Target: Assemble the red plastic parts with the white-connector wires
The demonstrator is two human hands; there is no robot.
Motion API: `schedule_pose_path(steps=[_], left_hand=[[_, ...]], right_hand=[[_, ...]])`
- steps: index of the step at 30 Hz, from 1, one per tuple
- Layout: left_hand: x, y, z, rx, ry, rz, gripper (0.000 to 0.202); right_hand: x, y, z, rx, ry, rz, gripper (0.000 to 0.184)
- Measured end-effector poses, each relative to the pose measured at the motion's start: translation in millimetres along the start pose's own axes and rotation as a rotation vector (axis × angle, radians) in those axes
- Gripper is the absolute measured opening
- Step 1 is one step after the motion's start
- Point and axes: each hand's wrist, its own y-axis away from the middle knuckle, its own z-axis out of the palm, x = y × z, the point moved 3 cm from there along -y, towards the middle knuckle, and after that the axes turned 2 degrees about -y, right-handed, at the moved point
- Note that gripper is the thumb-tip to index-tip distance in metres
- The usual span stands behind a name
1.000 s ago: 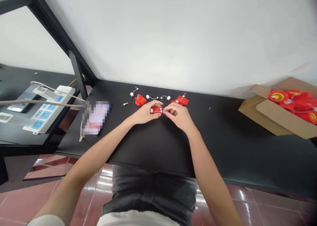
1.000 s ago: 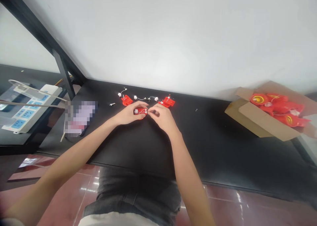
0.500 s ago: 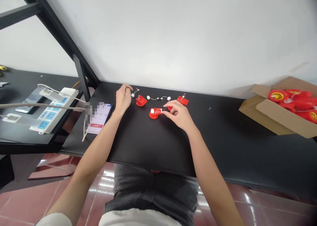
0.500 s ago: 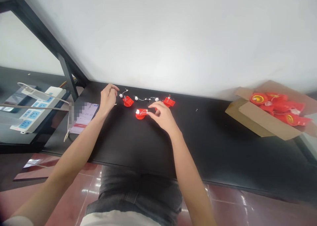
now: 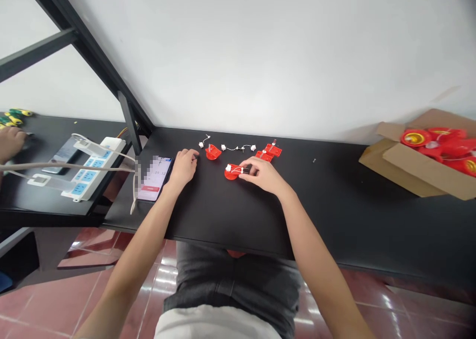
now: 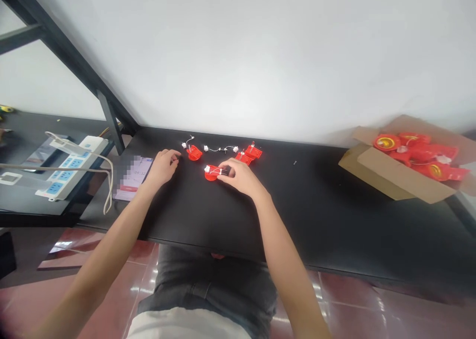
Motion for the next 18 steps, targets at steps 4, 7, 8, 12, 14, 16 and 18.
schedule_pose_path(steps=[4, 7, 8, 12, 14, 16, 18], left_hand=[[6.9, 5.8, 2.2, 0.031, 0.1, 0.066, 0.024], [16.8, 13.8, 4.5, 0.042, 0.194, 0.122, 0.021], [19.9, 16.5, 5.0, 0.04, 0.219, 0.143, 0.02], [27.7, 22.9, 4.7, 0.023, 0.305, 0.201, 0.019], [28.8, 23.0, 3.6, 0.027, 0.367, 0.206, 0.019], [29.7, 22.5, 3.4, 0.023, 0.428, 0.215, 0.019], [31.1, 22.1, 4.5, 0.007, 0.486, 0.223, 0.017]], right_hand=[[-1.9, 1.5, -1.6, -0.039, -0.016, 0.035, 0.024], [-2.3, 3.1, -2.9, -0.061, -0.013, 0.081, 0.031], [-2.5, 3.7, -3.5, -0.068, -0.017, 0.092, 0.034], [-3.2, 5.9, -6.8, -0.096, -0.066, 0.114, 0.038], [-2.5, 6.2, -8.2, -0.111, -0.106, 0.128, 0.034], [-1.6, 5.9, -9.3, -0.115, -0.141, 0.136, 0.029], [-1.0, 5.5, -10.1, -0.104, -0.159, 0.132, 0.025]])
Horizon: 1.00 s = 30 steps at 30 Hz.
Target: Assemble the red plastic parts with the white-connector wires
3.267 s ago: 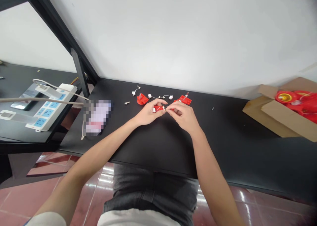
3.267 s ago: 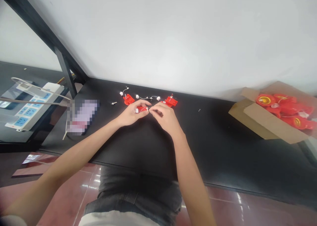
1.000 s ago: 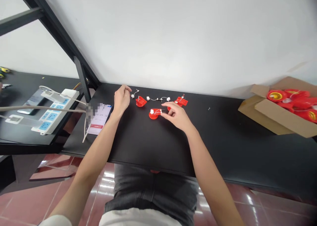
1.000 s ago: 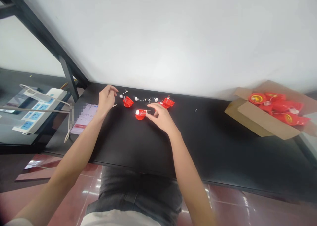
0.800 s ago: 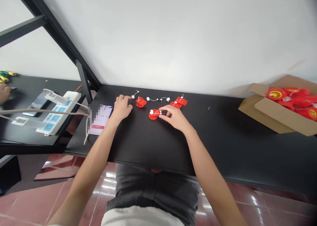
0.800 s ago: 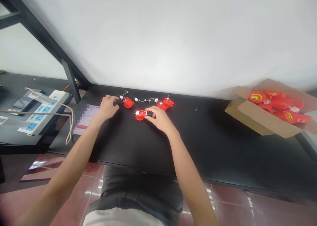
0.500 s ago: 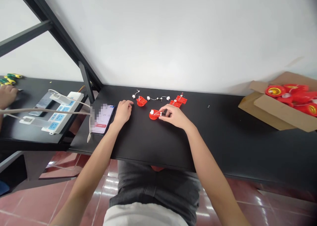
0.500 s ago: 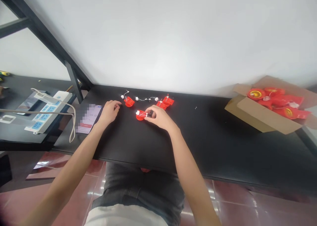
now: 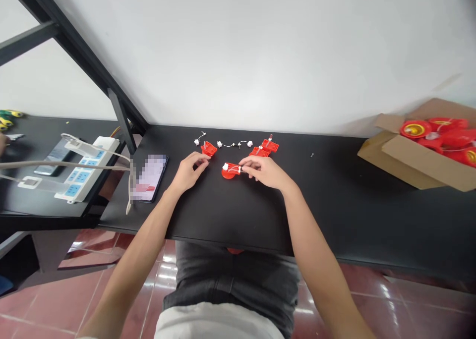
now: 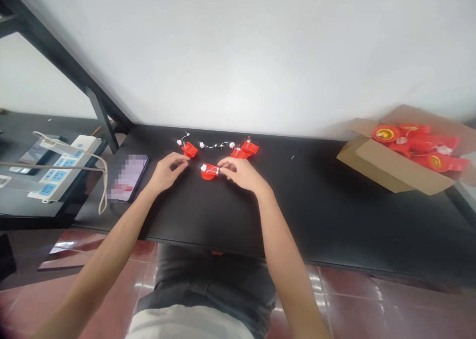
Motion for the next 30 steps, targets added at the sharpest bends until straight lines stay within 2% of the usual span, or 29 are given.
schedule_pose_path(steps=[7, 18, 30], left_hand=[[1.9, 0.8, 5.6, -0.009, 0.28, -0.13, 0.023], [2.8, 1.3, 6.5, -0.058, 0.266, -0.113, 0.027], [6.9, 2.0, 7.9, -0.053, 0.394, -0.156, 0.039]], right_hand=[[-1.6, 1.7, -0.1, 0.002, -0.016, 0.001, 0.026], [-3.0, 3.5, -2.1, -0.005, 0.003, 0.016, 0.028], [-4.9, 4.7, -3.0, -0.014, -0.009, 0.0, 0.02]])
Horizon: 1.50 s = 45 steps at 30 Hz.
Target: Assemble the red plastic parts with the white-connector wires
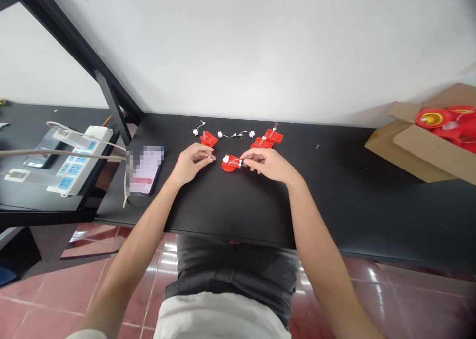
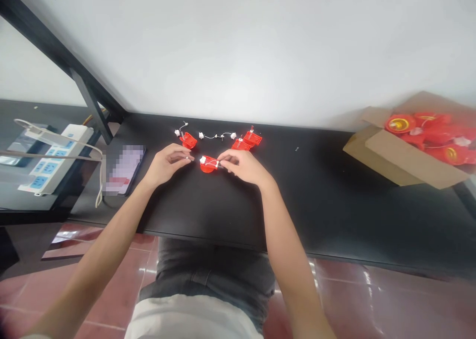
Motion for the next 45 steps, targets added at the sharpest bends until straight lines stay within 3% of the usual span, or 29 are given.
schedule_pose_path(steps=[21, 45], left_hand=[[-1.8, -0.9, 0.8, -0.048, -0.077, 0.074, 0.029], [4.9, 2.6, 3.2, -0.09, -0.035, 0.082, 0.023]], right_hand=[[2.3, -0.1, 0.2, 0.011, 0.0, -0.015, 0.023], [3.3, -1.5, -4.4, 0.173, 0.06, -0.033, 0.022]])
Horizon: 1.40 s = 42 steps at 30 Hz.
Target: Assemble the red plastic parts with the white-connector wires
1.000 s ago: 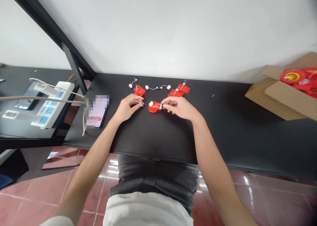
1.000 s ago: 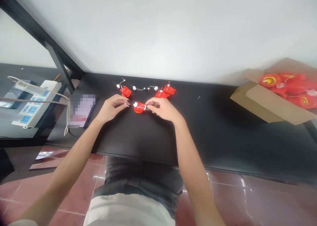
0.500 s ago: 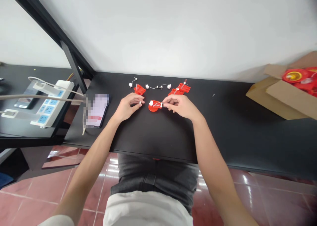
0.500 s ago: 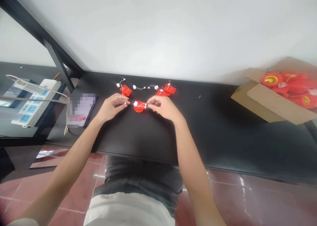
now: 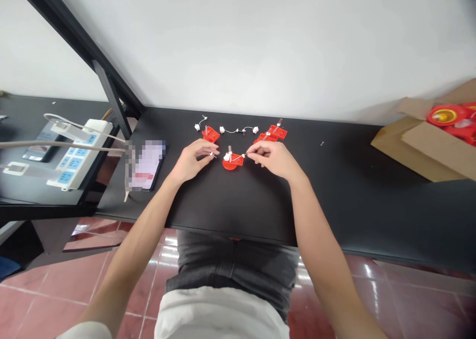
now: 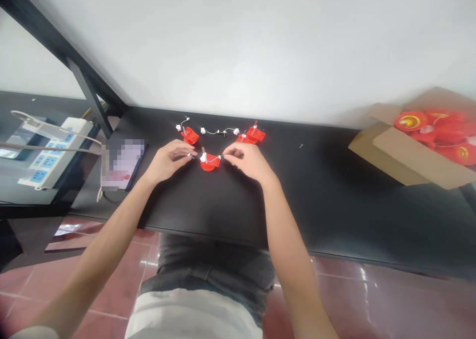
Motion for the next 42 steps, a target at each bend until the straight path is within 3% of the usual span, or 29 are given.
schedule_pose_path(steps=[16, 31, 36, 39, 42], left_hand=[[-3.6, -1.0, -0.6, -0.009, -0.024, 0.051, 0.022], [-1.7, -0.2, -1.7, -0.023, -0.228, 0.111, 0.021], [5.8, 1.2, 4.1, -0.004, -0.306, 0.097, 0.039], [9.4, 2.8, 13.0, -0.061, -0.355, 0.07, 0.051], [11.8, 3.7, 19.2, -0.109, -0.415, 0.056, 0.05]], right_hand=[[1.1, 0.1, -0.7, 0.018, -0.049, -0.015, 0.023], [0.2, -0.5, 2.7, 0.005, -0.01, -0.008, 0.013], [-0.6, -1.3, 6.4, -0.014, -0.094, -0.045, 0.013], [-0.7, -1.7, 8.5, -0.013, -0.127, -0.082, 0.012], [-0.9, -1.7, 9.7, -0.006, -0.127, -0.117, 0.01]])
